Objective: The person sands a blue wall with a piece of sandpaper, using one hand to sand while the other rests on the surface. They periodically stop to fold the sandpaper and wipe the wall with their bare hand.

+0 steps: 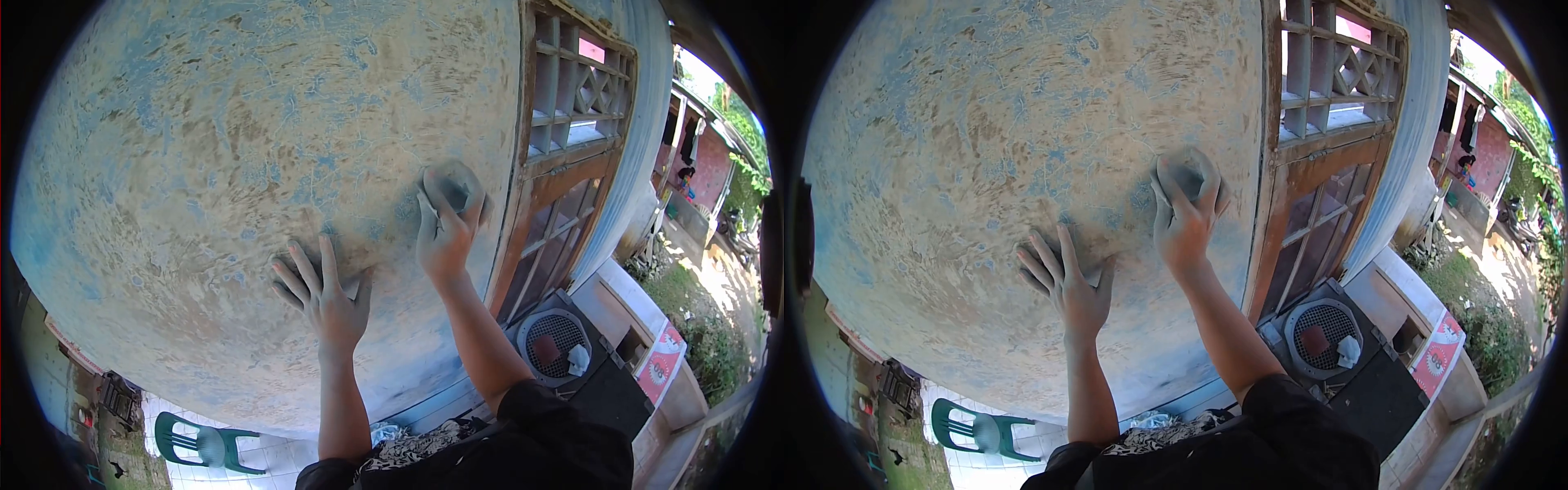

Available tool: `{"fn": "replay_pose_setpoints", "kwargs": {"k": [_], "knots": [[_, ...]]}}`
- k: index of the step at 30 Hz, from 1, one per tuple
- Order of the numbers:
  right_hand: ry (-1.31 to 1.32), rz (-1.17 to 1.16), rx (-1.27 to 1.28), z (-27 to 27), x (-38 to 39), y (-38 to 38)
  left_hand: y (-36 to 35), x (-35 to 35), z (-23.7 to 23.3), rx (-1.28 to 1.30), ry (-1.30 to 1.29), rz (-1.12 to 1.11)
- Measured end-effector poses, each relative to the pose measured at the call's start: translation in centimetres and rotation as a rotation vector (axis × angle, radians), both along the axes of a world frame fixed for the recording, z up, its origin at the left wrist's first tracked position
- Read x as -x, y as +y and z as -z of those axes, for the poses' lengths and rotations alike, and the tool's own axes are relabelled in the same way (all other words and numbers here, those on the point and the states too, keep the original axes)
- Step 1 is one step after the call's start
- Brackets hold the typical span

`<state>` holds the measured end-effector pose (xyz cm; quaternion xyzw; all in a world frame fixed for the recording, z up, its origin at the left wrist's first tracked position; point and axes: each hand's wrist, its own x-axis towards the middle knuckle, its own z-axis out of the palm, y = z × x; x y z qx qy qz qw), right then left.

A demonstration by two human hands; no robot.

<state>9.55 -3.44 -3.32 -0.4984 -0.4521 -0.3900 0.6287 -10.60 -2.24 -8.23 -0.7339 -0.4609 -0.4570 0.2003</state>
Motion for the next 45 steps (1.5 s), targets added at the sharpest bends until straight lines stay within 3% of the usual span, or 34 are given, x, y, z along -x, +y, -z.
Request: {"fn": "replay_pose_setpoints", "kwargs": {"k": [3,8,14,18,20,27,30,32,35,42,45], "knots": [[0.048,-0.031,0.015,0.0,1.1,-0.2,0.0,0.0,-0.1,-0.003,0.000,0.006],[-0.106,-0.095,0.056,0.5,3.0,-1.1,-0.2,0.0,-1.3,-0.026,-0.022,0.027],[-0.177,-0.114,0.021,-6.8,4.8,0.0,0.6,1.2,-6.5,-0.170,-0.121,0.015],[-0.301,-0.138,0.063,-5.3,5.2,0.5,1.5,1.3,-6.7,-0.236,-0.159,-0.053],[-0.400,-0.007,0.026,-5.2,3.9,0.4,2.0,1.3,-6.3,-0.275,-0.160,-0.064],[-0.331,0.093,0.147,-7.6,4.1,-0.6,2.4,1.1,-6.1,-0.325,-0.169,-0.086],[-0.327,-0.014,0.115,-6.1,4.5,-1.2,2.5,1.2,-5.7,-0.354,-0.162,-0.095],[-0.206,-0.188,0.231,-5.8,5.0,-2.1,2.6,1.1,-5.7,-0.372,-0.162,-0.101],[-0.293,-0.050,0.297,-6.0,5.0,-2.6,2.6,0.9,-5.7,-0.390,-0.170,-0.101],[-0.173,-0.137,0.320,-6.1,6.4,-2.5,2.5,1.1,-5.7,-0.383,-0.169,-0.082],[-0.203,-0.127,0.131,-6.2,6.0,-0.3,2.5,1.2,-5.6,-0.388,-0.166,-0.072]]}}
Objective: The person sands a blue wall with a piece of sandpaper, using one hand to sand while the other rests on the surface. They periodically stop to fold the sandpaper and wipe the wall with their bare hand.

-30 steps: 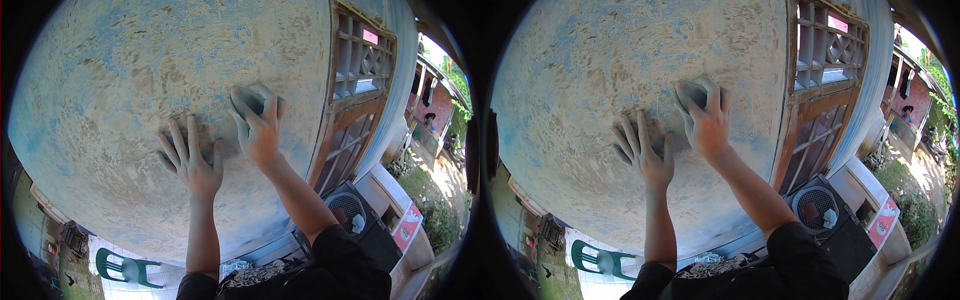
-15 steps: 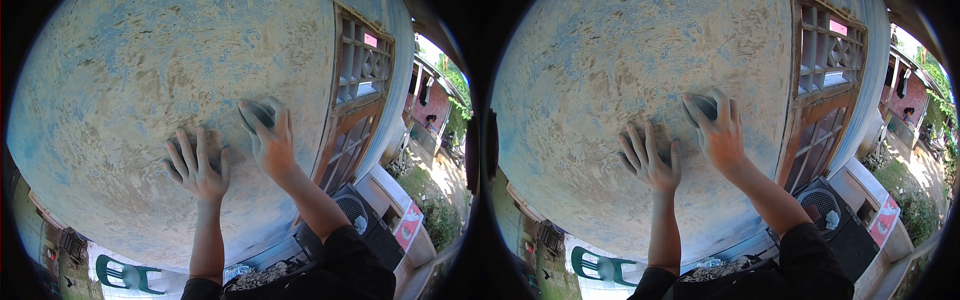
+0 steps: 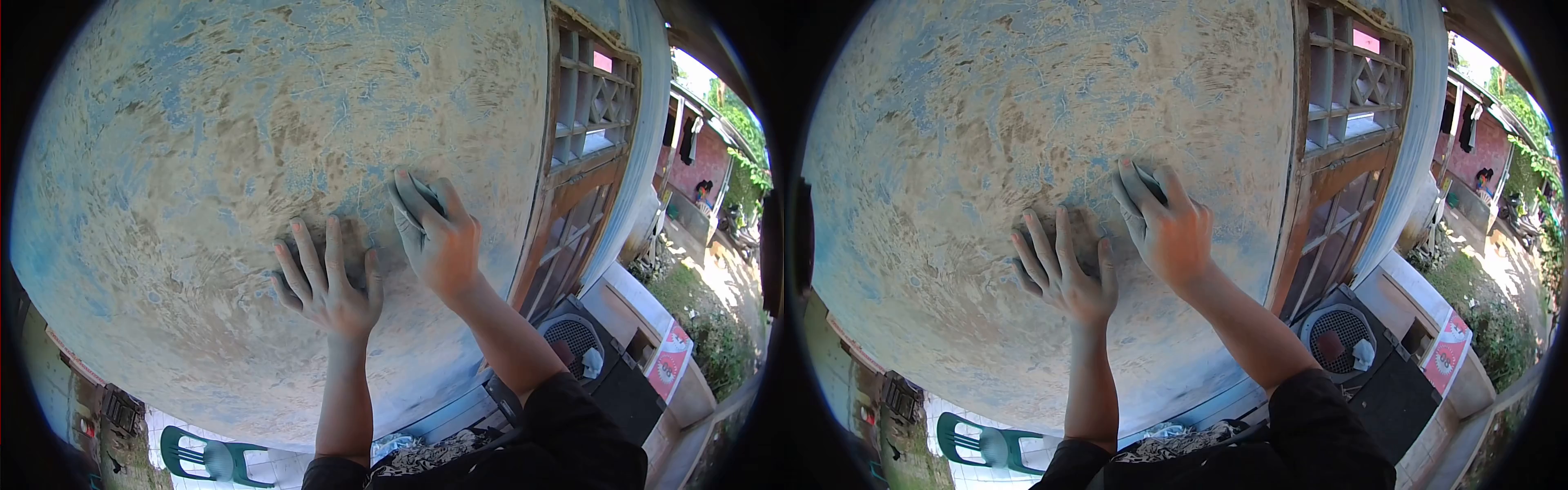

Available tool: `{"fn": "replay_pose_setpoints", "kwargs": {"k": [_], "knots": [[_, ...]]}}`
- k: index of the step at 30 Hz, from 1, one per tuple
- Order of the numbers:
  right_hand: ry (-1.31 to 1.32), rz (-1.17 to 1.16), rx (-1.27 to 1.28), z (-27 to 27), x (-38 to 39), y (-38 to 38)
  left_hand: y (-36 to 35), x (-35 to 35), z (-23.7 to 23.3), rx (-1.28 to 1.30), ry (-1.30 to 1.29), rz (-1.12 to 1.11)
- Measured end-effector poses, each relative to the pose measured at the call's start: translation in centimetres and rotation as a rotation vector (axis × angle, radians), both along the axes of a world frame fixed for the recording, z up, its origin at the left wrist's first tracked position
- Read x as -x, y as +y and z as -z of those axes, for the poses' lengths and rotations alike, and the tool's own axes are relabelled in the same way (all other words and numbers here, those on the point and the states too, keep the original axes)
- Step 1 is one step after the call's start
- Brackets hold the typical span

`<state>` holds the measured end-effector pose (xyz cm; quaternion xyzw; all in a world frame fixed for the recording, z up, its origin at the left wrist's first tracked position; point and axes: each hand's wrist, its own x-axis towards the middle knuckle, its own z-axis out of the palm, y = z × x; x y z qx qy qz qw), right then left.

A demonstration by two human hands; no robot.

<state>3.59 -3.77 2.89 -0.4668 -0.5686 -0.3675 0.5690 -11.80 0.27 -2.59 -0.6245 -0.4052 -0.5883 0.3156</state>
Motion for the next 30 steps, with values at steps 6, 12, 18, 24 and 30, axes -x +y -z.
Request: {"fn": "replay_pose_setpoints", "kwargs": {"k": [6,12,18,24,30], "knots": [[0.062,0.024,-0.101,-0.4,0.9,0.3,0.2,-0.1,0.1,-0.004,-0.004,-0.003],[-0.027,-0.008,-0.019,-1.1,-0.2,-0.6,0.4,-0.3,0.1,-0.032,-0.003,-0.008],[-0.034,-0.001,-0.078,0.6,0.4,0.3,-0.2,0.1,0.0,-0.010,-0.010,0.022],[0.072,0.021,0.031,-1.7,0.1,-0.5,-0.2,0.1,-0.1,-0.013,-0.001,0.037],[-0.097,-0.028,-0.100,-0.2,-1.4,0.7,0.1,0.3,0.1,-0.026,0.021,0.031]]}}
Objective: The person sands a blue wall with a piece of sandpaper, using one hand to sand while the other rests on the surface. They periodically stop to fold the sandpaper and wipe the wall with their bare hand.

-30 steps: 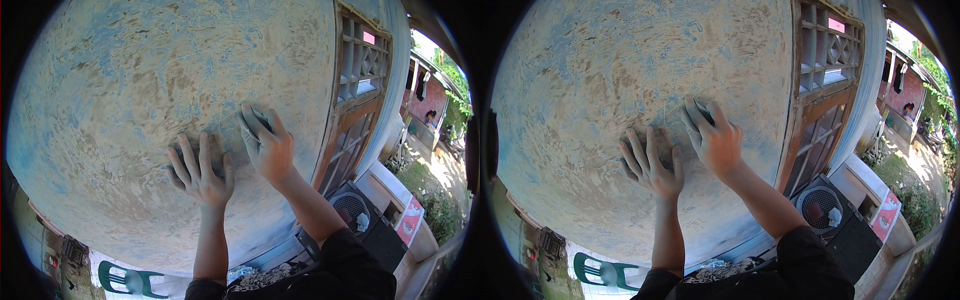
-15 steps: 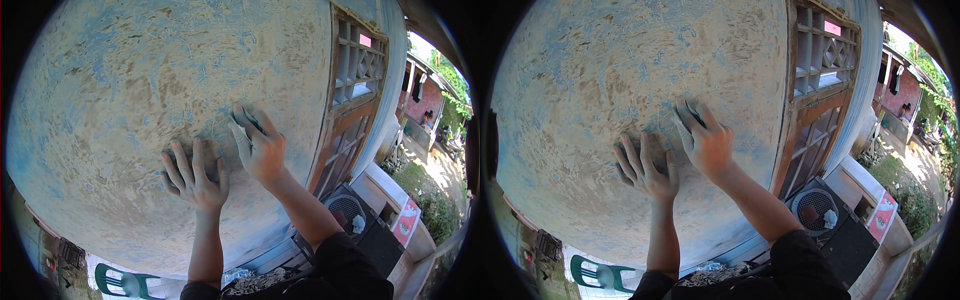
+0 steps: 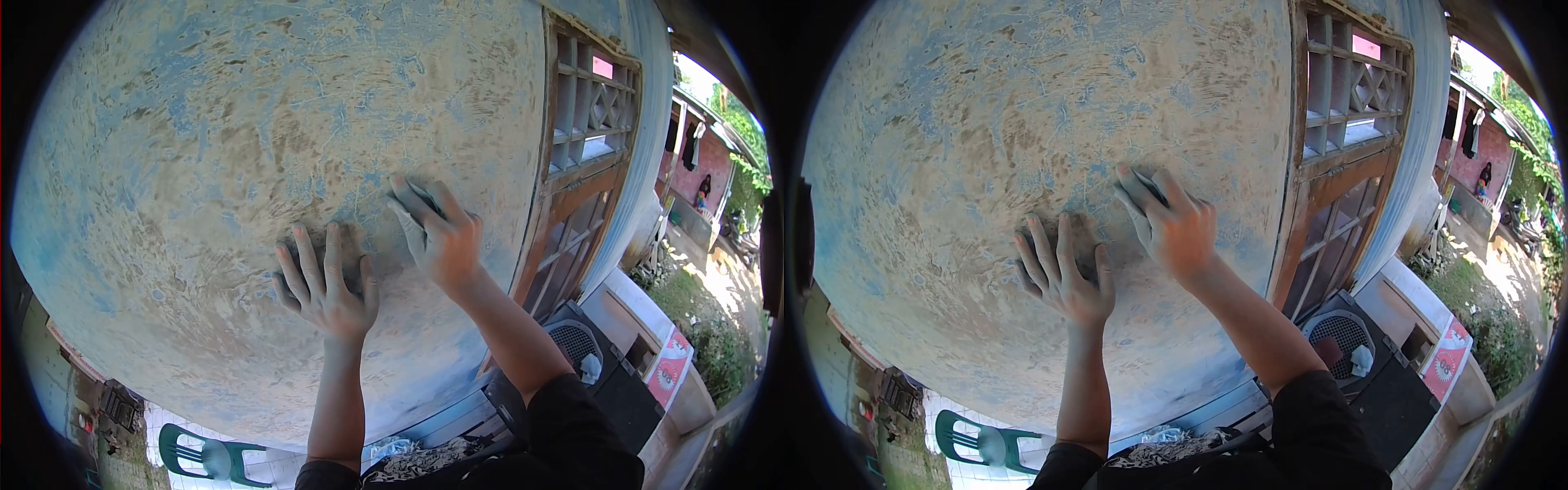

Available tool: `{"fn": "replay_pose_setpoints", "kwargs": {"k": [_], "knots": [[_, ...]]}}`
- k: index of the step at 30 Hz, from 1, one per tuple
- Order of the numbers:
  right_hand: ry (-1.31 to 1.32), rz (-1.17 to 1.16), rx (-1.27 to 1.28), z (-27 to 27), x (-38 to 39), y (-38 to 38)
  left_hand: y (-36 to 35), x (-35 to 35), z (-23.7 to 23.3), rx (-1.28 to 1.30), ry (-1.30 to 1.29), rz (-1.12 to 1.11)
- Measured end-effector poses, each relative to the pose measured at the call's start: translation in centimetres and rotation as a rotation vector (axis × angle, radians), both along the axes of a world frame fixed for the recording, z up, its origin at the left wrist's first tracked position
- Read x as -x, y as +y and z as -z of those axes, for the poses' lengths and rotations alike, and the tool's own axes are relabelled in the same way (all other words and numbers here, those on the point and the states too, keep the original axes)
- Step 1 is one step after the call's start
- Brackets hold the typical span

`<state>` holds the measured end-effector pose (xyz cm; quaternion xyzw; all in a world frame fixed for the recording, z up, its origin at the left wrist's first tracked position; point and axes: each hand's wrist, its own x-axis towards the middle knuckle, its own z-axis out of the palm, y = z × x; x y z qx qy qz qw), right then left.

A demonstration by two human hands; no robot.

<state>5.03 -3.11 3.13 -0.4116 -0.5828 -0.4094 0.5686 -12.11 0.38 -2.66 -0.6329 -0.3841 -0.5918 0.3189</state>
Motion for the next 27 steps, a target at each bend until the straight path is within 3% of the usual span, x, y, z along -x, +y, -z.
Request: {"fn": "replay_pose_setpoints", "kwargs": {"k": [5,8,11,15,20,27], "knots": [[0.165,0.006,0.072,-1.3,2.3,-0.8,-0.1,-0.3,0.2,0.025,-0.018,-0.003],[0.015,-0.008,0.085,-0.5,1.8,-1.1,-0.2,-0.3,0.0,0.011,-0.026,0.018],[0.057,0.030,-0.047,-1.2,-0.9,0.2,-0.2,-0.2,0.1,0.005,-0.017,0.002],[0.154,0.031,0.005,-0.8,1.2,0.1,-0.4,-0.4,0.1,0.022,-0.027,-0.001],[0.017,-0.006,-0.034,1.3,0.5,0.1,-0.5,-0.3,0.0,0.013,0.015,-0.037],[0.138,0.032,-0.008,-1.4,2.3,0.3,-0.4,-1.2,0.2,0.040,-0.027,-0.046]]}}
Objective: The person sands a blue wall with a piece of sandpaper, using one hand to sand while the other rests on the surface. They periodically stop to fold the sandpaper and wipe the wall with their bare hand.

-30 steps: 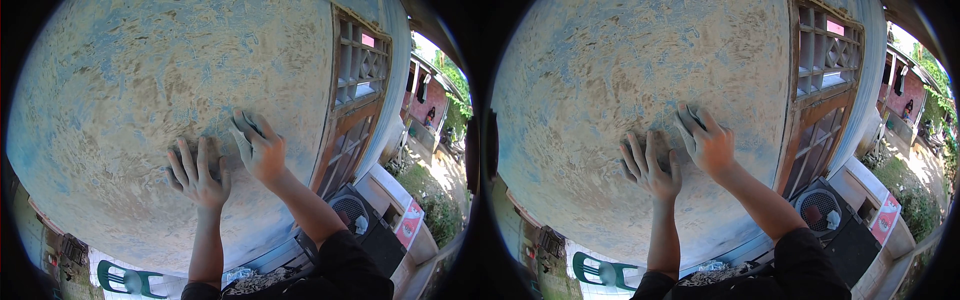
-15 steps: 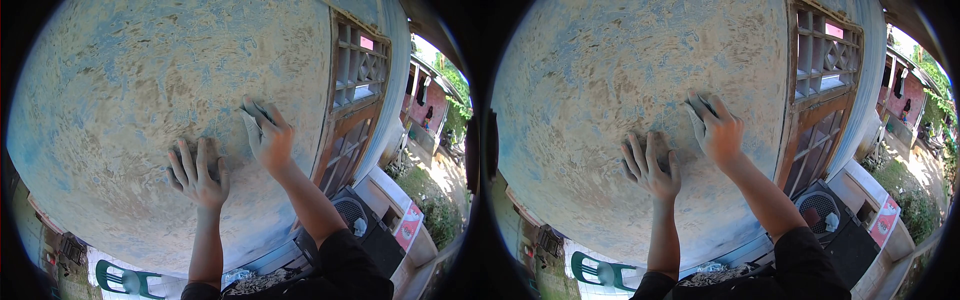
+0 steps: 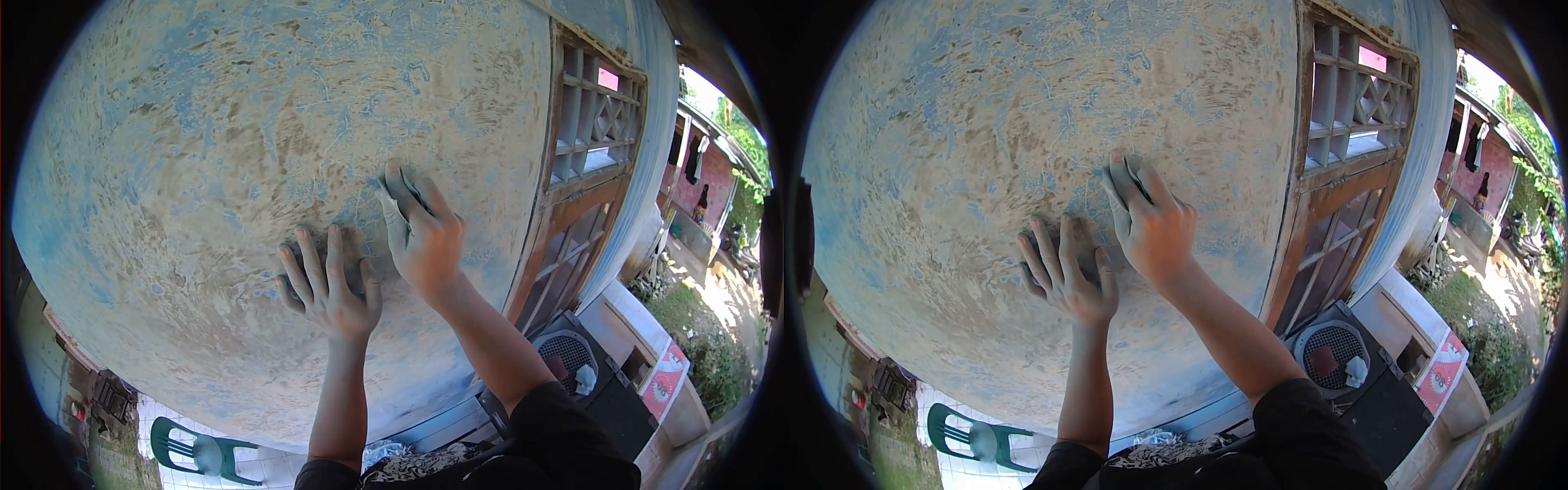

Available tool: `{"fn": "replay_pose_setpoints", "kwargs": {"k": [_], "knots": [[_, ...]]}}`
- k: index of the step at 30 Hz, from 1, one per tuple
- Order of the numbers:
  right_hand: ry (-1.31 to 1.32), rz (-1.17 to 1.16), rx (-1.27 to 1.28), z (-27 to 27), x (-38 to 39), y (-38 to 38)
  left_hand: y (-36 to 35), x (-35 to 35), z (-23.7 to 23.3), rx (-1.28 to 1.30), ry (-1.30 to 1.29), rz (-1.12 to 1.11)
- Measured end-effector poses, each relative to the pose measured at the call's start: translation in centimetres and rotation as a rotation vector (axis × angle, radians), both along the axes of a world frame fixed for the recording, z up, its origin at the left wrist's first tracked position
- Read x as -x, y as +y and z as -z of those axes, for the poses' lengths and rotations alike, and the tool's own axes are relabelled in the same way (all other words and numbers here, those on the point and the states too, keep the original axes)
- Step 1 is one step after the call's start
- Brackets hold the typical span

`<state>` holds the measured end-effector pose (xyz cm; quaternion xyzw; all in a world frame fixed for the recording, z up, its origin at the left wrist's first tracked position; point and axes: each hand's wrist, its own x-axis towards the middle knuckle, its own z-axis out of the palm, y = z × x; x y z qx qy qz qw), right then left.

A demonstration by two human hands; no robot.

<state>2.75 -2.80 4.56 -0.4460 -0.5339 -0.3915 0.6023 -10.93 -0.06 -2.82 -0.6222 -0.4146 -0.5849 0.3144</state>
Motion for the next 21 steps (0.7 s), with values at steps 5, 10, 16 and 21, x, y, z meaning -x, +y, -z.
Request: {"fn": "replay_pose_setpoints", "kwargs": {"k": [5,10,16,21], "knots": [[-0.029,-0.005,-0.027,2.0,-0.1,0.1,0.1,-0.1,0.3,0.001,0.013,-0.028],[0.012,-0.002,-0.040,-0.5,0.2,0.5,0.1,0.0,0.3,0.016,0.003,-0.007],[-0.037,-0.006,0.031,1.9,0.1,-0.9,-0.4,1.4,-0.3,0.026,0.003,0.126],[-0.037,0.088,0.057,-1.0,0.2,-1.1,-0.8,2.9,-2.3,0.042,0.063,0.121]]}}
